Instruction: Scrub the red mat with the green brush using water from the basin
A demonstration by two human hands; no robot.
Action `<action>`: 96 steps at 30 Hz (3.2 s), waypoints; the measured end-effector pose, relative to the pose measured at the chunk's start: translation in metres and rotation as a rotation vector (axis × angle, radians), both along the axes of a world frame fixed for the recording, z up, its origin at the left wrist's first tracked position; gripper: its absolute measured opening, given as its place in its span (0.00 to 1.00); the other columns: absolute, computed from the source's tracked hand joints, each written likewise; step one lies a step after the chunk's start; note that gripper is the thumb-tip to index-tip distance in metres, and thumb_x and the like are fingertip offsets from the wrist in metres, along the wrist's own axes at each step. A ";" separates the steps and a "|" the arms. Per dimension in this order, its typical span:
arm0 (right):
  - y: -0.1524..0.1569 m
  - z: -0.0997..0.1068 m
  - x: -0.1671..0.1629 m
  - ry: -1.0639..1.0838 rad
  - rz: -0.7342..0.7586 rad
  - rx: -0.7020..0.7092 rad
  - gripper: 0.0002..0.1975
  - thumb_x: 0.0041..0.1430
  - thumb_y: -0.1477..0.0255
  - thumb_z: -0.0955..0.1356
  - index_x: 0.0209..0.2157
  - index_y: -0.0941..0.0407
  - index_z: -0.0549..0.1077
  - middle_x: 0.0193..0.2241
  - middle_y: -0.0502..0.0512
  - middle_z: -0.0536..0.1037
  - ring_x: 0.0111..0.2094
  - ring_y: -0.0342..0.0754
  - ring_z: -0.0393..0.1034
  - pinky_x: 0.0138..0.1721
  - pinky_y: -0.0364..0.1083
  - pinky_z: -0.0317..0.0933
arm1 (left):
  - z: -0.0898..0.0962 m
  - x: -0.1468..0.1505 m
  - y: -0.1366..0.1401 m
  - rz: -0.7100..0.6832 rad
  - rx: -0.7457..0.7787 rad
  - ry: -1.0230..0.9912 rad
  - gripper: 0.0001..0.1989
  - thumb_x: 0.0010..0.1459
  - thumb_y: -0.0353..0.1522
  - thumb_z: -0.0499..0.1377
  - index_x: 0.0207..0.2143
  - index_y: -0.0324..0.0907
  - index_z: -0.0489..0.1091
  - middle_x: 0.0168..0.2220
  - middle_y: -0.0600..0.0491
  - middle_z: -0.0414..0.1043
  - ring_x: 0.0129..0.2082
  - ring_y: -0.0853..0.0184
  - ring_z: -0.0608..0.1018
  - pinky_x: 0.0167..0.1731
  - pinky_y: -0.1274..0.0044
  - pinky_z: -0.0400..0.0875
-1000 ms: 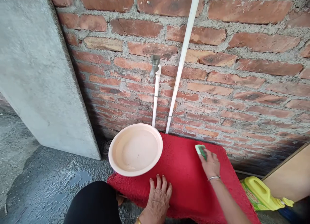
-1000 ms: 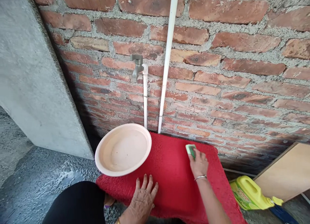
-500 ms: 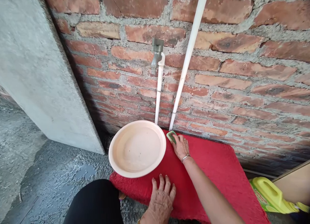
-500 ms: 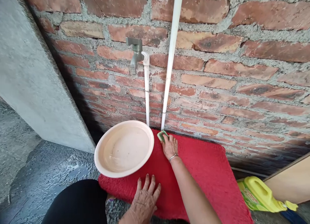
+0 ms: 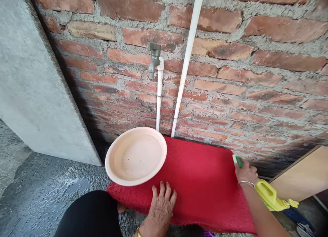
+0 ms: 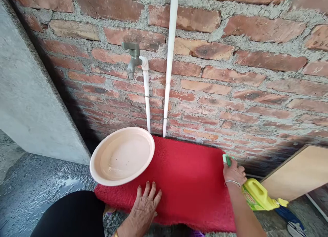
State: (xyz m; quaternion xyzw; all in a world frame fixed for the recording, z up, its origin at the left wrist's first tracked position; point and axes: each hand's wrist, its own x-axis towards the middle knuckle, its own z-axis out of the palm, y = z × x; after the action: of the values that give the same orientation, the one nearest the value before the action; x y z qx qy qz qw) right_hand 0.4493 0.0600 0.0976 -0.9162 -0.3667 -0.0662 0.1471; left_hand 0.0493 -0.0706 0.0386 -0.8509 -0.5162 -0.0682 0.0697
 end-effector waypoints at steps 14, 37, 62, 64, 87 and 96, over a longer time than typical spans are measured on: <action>-0.013 -0.038 -0.214 0.067 0.836 0.155 0.19 0.66 0.60 0.61 0.52 0.51 0.72 0.43 0.57 0.74 0.42 0.51 0.70 0.43 0.48 0.62 | 0.001 0.003 -0.002 0.014 0.078 -0.016 0.25 0.63 0.45 0.57 0.60 0.47 0.68 0.60 0.41 0.66 0.61 0.45 0.66 0.55 0.47 0.61; -0.073 -0.051 -0.244 -0.036 0.953 0.101 0.16 0.67 0.64 0.62 0.54 0.45 0.72 0.48 0.56 0.74 0.45 0.52 0.70 0.46 0.51 0.61 | 0.042 -0.036 0.009 -0.008 -0.429 -0.135 0.30 0.64 0.45 0.58 0.66 0.52 0.59 0.69 0.49 0.54 0.69 0.55 0.57 0.66 0.55 0.55; -0.086 -0.040 -0.143 -0.145 0.491 -0.014 0.20 0.66 0.62 0.61 0.56 0.51 0.72 0.47 0.63 0.74 0.41 0.55 0.72 0.41 0.53 0.62 | 0.014 -0.053 0.000 0.178 -0.034 -0.066 0.19 0.68 0.35 0.54 0.60 0.51 0.69 0.62 0.46 0.67 0.61 0.55 0.68 0.60 0.59 0.58; -0.091 -0.040 -0.116 -0.165 0.358 -0.005 0.21 0.66 0.61 0.61 0.55 0.52 0.72 0.46 0.65 0.74 0.39 0.56 0.72 0.39 0.53 0.62 | 0.015 -0.052 0.000 0.194 0.004 -0.072 0.19 0.68 0.34 0.54 0.59 0.50 0.70 0.61 0.46 0.68 0.60 0.56 0.69 0.60 0.60 0.58; -0.094 -0.050 -0.236 -0.048 0.858 0.107 0.18 0.67 0.61 0.60 0.53 0.49 0.73 0.46 0.59 0.74 0.42 0.54 0.70 0.44 0.52 0.61 | 0.020 -0.059 0.017 0.360 0.143 -0.066 0.16 0.58 0.23 0.56 0.46 0.43 0.77 0.42 0.43 0.76 0.42 0.56 0.76 0.49 0.58 0.66; -0.078 -0.039 -0.297 -0.075 0.980 0.014 0.17 0.65 0.69 0.63 0.54 0.45 0.72 0.47 0.56 0.74 0.44 0.53 0.69 0.46 0.51 0.60 | 0.014 -0.064 0.021 0.337 0.220 -0.024 0.14 0.59 0.26 0.56 0.45 0.43 0.77 0.38 0.45 0.75 0.38 0.59 0.76 0.47 0.60 0.68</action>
State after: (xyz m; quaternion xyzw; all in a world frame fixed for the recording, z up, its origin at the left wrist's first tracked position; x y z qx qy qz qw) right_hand 0.1519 -0.0177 0.0591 -0.6319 -0.7592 -0.0247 0.1537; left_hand -0.0149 -0.0496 0.0526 -0.7387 -0.6417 -0.1217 0.1665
